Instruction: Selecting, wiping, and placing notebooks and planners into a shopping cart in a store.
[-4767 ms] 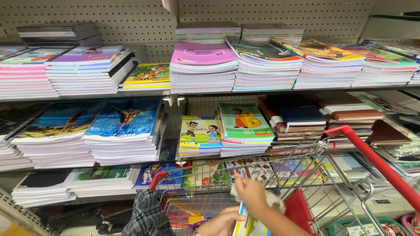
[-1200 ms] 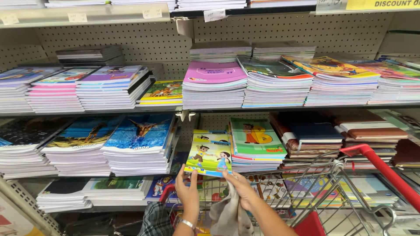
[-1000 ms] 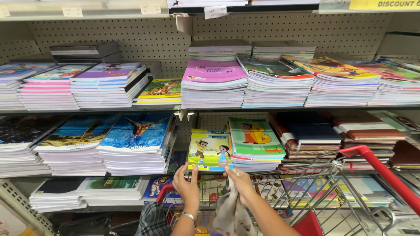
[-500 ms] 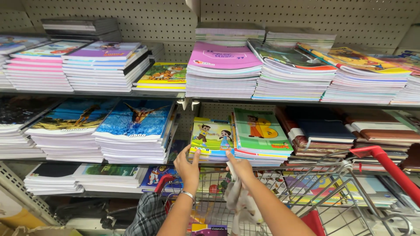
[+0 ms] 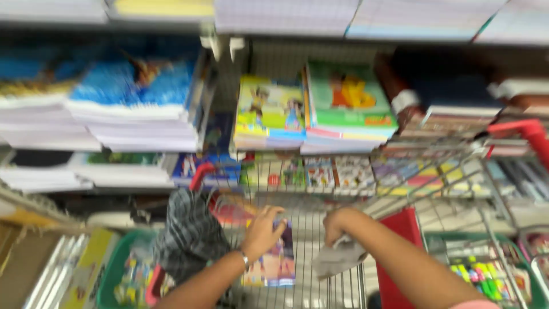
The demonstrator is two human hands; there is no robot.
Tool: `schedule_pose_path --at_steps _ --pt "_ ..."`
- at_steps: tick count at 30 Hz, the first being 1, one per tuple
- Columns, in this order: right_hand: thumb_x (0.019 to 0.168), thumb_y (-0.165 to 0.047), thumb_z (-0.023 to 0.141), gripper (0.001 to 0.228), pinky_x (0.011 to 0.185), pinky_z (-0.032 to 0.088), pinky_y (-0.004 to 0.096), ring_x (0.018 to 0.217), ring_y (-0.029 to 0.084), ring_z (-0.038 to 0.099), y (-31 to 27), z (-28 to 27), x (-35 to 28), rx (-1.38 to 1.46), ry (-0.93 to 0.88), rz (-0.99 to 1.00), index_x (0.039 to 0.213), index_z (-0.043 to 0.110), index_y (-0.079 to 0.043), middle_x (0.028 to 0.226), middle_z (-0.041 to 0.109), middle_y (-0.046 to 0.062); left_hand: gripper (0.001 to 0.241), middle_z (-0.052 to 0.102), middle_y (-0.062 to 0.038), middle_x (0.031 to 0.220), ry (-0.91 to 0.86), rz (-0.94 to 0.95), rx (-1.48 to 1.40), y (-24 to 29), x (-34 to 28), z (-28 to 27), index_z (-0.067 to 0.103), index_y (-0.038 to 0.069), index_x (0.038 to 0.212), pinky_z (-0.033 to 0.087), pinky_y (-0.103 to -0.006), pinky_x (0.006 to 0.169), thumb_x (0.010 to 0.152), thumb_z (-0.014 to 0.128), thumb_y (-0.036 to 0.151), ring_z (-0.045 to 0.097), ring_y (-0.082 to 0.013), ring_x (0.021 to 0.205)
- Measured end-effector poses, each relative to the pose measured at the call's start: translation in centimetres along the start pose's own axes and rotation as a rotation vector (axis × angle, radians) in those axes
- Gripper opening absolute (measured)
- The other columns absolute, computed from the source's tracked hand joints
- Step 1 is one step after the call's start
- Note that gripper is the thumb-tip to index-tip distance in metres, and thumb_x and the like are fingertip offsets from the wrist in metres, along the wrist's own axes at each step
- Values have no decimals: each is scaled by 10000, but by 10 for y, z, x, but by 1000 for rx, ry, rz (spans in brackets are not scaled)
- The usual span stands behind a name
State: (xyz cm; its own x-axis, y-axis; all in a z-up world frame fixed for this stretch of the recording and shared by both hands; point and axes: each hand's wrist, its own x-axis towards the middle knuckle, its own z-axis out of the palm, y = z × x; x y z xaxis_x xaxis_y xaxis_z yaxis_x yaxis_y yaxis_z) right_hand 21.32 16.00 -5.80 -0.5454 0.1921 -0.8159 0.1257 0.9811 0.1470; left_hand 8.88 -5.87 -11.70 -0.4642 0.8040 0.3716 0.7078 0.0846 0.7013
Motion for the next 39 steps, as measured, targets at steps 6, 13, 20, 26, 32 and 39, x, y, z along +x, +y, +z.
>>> schedule_pose_path --at_steps 6,13,20,26,32,39 --pt "832 -486 708 512 913 544 431 1058 327 700 -37 109 106 718 350 66 1216 715 -147 1144 736 149 844 539 -273 1396 -631 -636 364 -161 -76 126 396 -60 1439 429 -479 1110 857 676 483 511 -389 1329" --pt "804 -385 811 664 898 568 392 1061 311 713 -114 202 196 1117 323 -9 1335 560 -76 1167 713 167 1066 279 -368 1516 -745 -939 370 -225 -115 171 114 -65 1552 348 -498 1144 847 724 451 333 -486 1410" --pt "787 -284 805 594 900 559 350 1032 275 726 -129 198 188 1260 464 61 1306 626 -59 1159 742 163 623 645 -247 1150 -641 -1078 -19 -205 -97 124 591 -43 1238 521 -417 850 775 756 340 639 -328 1011" --pt "791 -258 793 590 854 567 334 990 200 714 -121 193 185 1569 299 154 1330 621 -93 1142 745 108 359 706 -121 801 -541 -1136 -299 -197 -85 120 697 -26 988 441 -358 457 765 770 245 577 -202 538" --pt "813 -301 773 489 847 560 317 978 174 723 -116 185 174 1501 256 139 1257 689 -114 1089 772 79 451 687 -134 833 -383 -1211 -366 -225 -83 135 614 -48 1071 458 -365 479 806 805 263 609 -202 585" --pt "767 -370 751 442 867 566 335 965 226 745 -101 180 180 1173 283 -33 1121 730 -105 1049 777 120 320 751 -51 889 -518 -980 -473 -150 -44 104 693 62 1074 599 -337 730 852 711 292 731 -181 763"
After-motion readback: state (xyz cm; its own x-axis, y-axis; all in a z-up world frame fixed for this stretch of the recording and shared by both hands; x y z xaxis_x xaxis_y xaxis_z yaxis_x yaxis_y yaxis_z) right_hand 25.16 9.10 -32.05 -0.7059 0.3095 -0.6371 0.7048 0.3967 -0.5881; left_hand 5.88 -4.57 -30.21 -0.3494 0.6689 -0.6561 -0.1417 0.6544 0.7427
